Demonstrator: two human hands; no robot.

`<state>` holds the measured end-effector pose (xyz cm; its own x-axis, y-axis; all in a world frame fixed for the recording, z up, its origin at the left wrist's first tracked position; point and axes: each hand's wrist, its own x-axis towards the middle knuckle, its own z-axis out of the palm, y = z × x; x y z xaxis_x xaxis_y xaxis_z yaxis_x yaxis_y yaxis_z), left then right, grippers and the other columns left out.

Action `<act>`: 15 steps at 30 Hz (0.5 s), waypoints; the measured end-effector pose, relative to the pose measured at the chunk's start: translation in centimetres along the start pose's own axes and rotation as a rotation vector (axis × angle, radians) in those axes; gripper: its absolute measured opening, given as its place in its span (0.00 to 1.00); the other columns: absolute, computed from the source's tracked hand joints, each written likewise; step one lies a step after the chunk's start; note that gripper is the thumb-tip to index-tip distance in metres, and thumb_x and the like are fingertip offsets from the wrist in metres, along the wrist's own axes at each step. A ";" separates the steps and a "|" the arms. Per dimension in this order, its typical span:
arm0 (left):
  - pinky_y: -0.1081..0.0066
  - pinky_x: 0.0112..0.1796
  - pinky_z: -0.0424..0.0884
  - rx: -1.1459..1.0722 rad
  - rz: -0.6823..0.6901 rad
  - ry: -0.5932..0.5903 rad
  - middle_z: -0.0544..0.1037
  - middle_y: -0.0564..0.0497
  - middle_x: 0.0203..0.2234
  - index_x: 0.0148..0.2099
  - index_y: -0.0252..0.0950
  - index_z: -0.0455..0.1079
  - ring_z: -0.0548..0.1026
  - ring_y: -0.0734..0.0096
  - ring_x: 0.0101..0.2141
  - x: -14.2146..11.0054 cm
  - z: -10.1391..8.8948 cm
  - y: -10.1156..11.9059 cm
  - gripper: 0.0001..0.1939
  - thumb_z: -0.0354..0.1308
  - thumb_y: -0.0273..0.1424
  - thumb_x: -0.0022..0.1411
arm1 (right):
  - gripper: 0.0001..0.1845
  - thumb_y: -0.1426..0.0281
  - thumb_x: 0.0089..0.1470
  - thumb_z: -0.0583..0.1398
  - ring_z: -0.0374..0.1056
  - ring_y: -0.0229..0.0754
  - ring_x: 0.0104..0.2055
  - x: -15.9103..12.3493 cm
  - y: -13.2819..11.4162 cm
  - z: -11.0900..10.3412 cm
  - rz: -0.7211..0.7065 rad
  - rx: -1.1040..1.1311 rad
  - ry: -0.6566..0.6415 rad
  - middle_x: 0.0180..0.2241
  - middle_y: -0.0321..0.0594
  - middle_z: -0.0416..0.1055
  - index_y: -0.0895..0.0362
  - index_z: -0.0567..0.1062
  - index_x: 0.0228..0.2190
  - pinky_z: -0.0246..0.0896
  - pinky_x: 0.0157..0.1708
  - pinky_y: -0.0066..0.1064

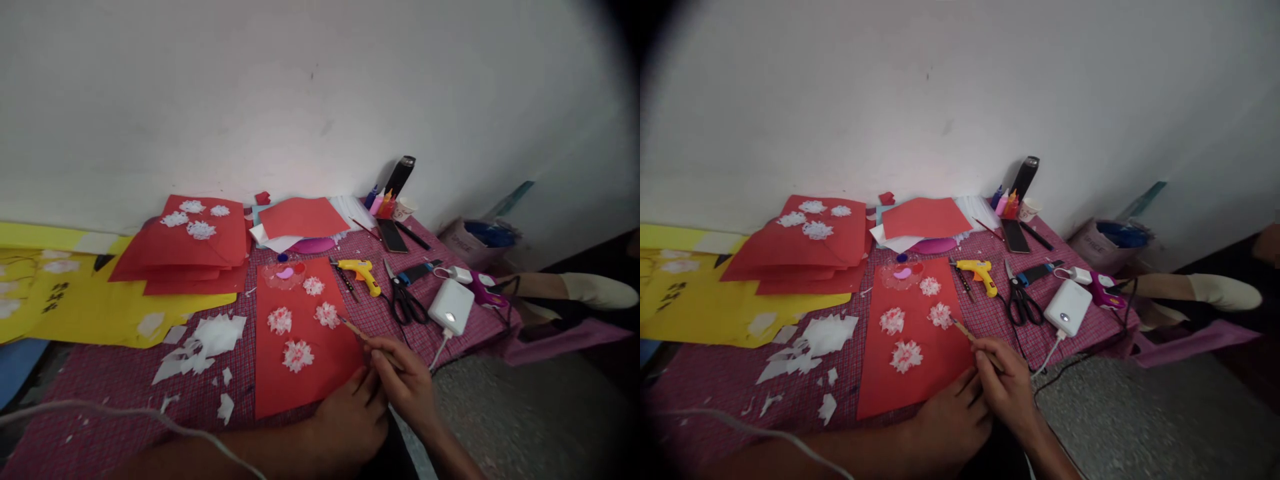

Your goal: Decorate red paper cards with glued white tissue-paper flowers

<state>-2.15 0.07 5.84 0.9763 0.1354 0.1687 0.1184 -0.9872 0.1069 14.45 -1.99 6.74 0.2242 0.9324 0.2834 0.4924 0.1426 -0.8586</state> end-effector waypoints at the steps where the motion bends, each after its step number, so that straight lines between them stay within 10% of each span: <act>1: 0.47 0.62 0.48 -0.001 0.003 0.000 0.63 0.32 0.63 0.57 0.26 0.70 0.53 0.36 0.66 0.0 -0.1 0.0 0.26 0.58 0.37 0.61 | 0.08 0.68 0.60 0.59 0.74 0.43 0.35 0.0 0.1 -0.1 0.016 0.024 0.033 0.36 0.41 0.78 0.53 0.79 0.40 0.70 0.36 0.32; 15: 0.56 0.56 0.59 0.031 0.126 0.116 0.72 0.36 0.56 0.46 0.32 0.76 0.67 0.53 0.57 0.6 -1.0 0.4 0.16 0.55 0.37 0.64 | 0.08 0.66 0.55 0.63 0.67 0.37 0.26 1.8 3.6 0.6 0.261 0.539 0.196 0.30 0.40 0.76 0.56 0.78 0.36 0.62 0.26 0.28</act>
<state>-1.71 -0.14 7.00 0.9566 0.0178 0.2909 0.0042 -0.9989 0.0474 16.08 0.45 3.92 0.4548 0.8883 0.0642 -0.0807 0.1129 -0.9903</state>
